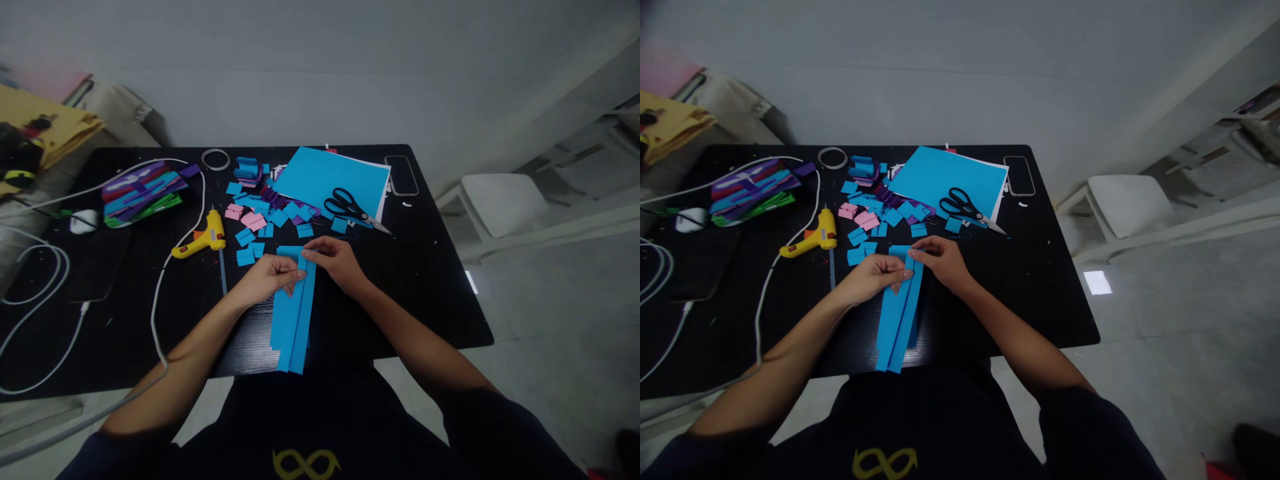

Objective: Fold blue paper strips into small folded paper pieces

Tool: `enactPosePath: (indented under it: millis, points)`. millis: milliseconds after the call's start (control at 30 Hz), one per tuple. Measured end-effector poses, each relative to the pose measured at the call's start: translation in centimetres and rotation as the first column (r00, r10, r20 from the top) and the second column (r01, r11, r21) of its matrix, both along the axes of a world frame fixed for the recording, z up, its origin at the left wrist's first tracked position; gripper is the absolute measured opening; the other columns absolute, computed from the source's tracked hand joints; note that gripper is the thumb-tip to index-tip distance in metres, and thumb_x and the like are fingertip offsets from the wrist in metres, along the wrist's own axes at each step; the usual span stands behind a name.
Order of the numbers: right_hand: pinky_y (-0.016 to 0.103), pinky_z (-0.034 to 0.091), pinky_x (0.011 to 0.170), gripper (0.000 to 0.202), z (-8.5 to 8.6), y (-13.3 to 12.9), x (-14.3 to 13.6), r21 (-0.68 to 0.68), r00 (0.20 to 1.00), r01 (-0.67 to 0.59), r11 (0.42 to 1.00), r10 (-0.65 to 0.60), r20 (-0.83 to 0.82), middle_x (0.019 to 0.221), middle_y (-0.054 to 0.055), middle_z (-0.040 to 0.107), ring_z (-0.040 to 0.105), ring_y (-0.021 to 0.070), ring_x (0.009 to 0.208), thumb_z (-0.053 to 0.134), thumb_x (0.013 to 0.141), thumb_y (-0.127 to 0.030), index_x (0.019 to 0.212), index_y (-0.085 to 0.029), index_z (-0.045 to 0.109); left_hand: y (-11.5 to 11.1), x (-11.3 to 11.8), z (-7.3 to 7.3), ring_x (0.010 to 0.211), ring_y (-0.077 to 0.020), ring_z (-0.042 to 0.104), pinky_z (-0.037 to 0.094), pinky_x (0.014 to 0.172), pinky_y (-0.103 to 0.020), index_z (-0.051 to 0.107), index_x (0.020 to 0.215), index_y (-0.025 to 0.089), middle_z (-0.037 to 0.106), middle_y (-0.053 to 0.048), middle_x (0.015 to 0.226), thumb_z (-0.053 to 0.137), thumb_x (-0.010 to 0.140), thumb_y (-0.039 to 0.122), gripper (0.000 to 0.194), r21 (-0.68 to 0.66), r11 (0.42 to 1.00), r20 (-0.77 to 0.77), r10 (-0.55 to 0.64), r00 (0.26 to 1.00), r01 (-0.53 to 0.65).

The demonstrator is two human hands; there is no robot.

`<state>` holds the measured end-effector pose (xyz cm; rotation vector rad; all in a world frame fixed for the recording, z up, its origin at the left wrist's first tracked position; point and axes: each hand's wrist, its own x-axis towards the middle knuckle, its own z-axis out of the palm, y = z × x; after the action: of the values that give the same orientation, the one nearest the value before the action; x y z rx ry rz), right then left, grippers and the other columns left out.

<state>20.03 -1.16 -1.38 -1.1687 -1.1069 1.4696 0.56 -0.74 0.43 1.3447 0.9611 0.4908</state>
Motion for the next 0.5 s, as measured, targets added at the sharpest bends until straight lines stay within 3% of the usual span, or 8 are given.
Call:
enactPosePath:
  millis: [500]
  points:
    - [0.031, 0.052, 0.071, 0.031, 0.03, -0.13, 0.01, 0.006, 1.0, 0.021, 1.0, -0.021, 0.016, 0.078, 0.001, 0.076, 0.067, 0.0165, 0.072, 0.092, 0.066, -0.04, 0.086, -0.021, 0.078, -0.36, 0.35, -0.55, 0.053, -0.0124, 0.064, 0.057, 0.055, -0.023, 0.065, 0.064, 0.016, 0.064, 0.002, 0.055, 0.086, 0.076, 0.046, 0.039, -0.038, 0.998, 0.023, 0.043, 0.999, -0.042]
